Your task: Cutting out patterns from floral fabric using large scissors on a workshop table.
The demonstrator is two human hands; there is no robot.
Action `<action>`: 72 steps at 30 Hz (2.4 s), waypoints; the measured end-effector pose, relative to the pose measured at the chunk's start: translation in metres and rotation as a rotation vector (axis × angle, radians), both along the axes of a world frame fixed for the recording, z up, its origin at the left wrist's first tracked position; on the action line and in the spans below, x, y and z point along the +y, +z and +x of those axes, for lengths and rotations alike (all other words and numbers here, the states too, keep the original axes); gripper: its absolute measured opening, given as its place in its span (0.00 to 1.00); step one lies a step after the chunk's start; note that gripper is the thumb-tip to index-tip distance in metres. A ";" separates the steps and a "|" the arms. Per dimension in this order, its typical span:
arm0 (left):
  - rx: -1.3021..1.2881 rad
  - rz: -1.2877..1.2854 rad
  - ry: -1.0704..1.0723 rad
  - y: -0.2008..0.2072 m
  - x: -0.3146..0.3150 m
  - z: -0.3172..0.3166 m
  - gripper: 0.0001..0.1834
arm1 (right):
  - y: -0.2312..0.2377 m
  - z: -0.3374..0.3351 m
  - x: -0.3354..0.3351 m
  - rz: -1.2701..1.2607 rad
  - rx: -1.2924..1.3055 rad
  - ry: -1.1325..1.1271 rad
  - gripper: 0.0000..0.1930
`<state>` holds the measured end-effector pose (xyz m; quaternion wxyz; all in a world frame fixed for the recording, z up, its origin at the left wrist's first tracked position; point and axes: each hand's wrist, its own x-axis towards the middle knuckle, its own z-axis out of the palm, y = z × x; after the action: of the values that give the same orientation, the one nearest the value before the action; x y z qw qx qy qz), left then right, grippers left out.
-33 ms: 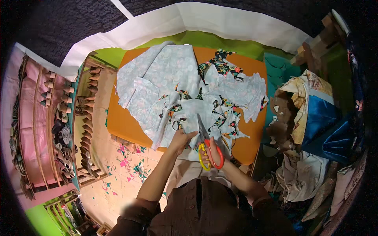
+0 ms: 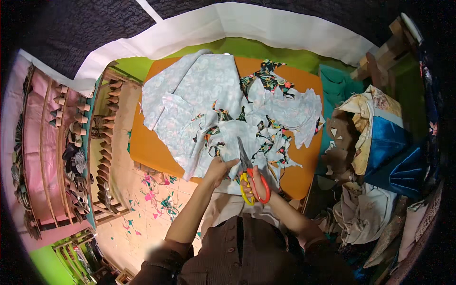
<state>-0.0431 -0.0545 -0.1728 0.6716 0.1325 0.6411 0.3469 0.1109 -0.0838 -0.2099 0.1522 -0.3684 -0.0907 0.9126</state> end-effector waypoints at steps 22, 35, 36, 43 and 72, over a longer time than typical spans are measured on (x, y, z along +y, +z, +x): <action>-0.182 -0.041 -0.079 -0.017 -0.019 -0.045 0.14 | 0.017 0.040 0.034 0.243 0.000 0.333 0.34; 0.292 0.258 -0.008 -0.022 -0.011 -0.014 0.08 | 0.013 0.034 0.020 0.352 -0.124 0.302 0.29; 0.329 0.242 0.005 -0.027 -0.013 -0.017 0.08 | 0.011 0.033 0.018 0.321 -0.072 0.267 0.29; 0.313 0.228 0.101 -0.014 -0.015 -0.005 0.13 | -0.001 0.030 0.015 0.275 0.051 0.253 0.29; 0.160 0.179 0.263 -0.007 -0.026 -0.025 0.13 | -0.001 0.018 0.010 0.163 0.053 0.276 0.28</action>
<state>-0.0679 -0.0803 -0.1802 0.5527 0.1339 0.6711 0.4756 0.1291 -0.0738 -0.2112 0.0572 -0.3148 -0.2102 0.9238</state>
